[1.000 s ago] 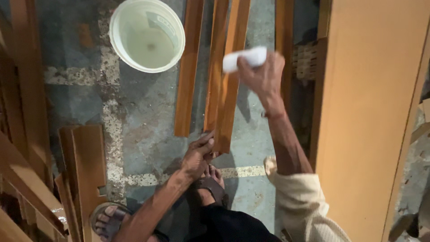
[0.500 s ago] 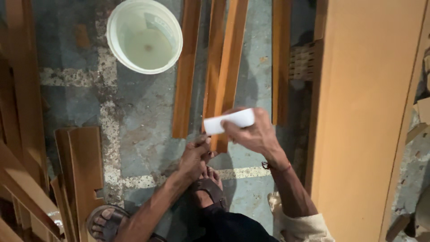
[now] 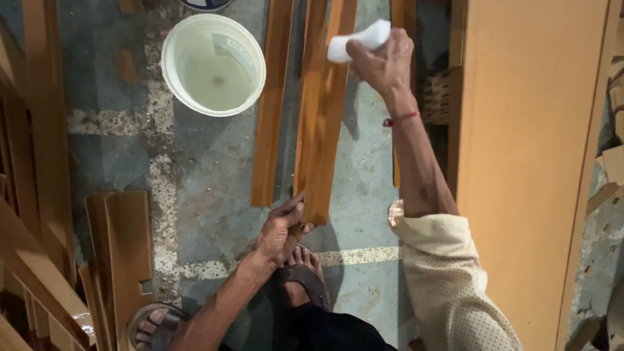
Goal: The person wipes a long wooden strip with a white cloth, repeatedly dipping the cloth into a bucket of water. They then inspect the strip by hand, rubbing its surface.
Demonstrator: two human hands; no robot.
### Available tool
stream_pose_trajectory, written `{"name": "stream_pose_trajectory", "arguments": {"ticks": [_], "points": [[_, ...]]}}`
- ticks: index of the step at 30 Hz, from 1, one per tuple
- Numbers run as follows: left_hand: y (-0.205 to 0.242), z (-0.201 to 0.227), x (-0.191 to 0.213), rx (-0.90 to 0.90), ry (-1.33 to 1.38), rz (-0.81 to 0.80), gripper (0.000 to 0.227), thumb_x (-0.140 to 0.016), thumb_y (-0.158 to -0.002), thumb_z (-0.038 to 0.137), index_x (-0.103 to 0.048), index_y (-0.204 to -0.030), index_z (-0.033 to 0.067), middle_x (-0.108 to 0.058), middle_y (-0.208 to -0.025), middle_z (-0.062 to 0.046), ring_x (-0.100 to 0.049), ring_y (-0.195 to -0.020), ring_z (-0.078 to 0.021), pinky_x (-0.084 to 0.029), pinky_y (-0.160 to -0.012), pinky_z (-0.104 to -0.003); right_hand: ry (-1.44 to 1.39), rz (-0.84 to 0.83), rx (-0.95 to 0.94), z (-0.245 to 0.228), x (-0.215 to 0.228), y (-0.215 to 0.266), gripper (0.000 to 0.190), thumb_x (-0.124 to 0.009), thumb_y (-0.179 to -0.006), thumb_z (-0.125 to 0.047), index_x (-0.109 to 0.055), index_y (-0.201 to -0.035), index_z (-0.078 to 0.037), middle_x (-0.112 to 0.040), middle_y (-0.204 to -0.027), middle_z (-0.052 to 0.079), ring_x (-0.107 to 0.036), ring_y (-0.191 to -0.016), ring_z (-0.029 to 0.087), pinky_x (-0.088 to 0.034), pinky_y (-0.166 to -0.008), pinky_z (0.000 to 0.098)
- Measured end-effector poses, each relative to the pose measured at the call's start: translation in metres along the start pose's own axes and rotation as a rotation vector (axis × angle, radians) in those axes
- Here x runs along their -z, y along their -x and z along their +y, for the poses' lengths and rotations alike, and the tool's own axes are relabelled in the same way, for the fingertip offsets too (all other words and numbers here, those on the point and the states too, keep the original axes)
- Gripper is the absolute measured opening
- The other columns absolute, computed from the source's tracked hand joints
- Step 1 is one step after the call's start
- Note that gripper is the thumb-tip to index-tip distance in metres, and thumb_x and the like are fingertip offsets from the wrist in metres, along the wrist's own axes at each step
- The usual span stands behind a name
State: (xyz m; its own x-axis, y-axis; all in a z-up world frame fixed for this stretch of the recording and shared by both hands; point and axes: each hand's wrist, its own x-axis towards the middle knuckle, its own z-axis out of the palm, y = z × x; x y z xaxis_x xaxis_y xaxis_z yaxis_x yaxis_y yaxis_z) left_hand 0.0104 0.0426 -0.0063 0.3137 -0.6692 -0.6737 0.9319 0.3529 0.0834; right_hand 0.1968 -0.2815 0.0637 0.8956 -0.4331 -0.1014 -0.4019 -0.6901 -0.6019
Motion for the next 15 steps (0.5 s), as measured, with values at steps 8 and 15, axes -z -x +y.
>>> {"name": "stream_pose_trajectory", "arguments": {"ticks": [8, 15], "points": [[0.004, 0.011, -0.011, 0.045, 0.007, -0.007, 0.049, -0.058, -0.100, 0.012, -0.052, -0.147, -0.0005, -0.069, -0.124, -0.007, -0.061, -0.092, -0.0165, -0.053, -0.080, -0.034, -0.109, -0.339, -0.262, -0.021, 0.015, 0.094, 0.024, -0.072, -0.086, -0.013, -0.071, -0.105, 0.002, -0.076, -0.082, 0.017, -0.075, -0.057, 0.019, -0.063, -0.043, 0.0283], [0.009, 0.018, -0.010, -0.017, -0.029, -0.050, 0.042, -0.059, -0.100, 0.013, -0.062, -0.139, 0.0007, -0.070, -0.114, -0.008, -0.061, -0.091, -0.0157, -0.052, -0.083, -0.032, -0.190, -0.603, -0.172, -0.060, 0.024, 0.184, 0.035, -0.071, -0.086, -0.025, -0.074, -0.110, 0.001, -0.078, -0.077, 0.016, -0.075, -0.052, 0.017, -0.063, -0.042, 0.0271]]}}
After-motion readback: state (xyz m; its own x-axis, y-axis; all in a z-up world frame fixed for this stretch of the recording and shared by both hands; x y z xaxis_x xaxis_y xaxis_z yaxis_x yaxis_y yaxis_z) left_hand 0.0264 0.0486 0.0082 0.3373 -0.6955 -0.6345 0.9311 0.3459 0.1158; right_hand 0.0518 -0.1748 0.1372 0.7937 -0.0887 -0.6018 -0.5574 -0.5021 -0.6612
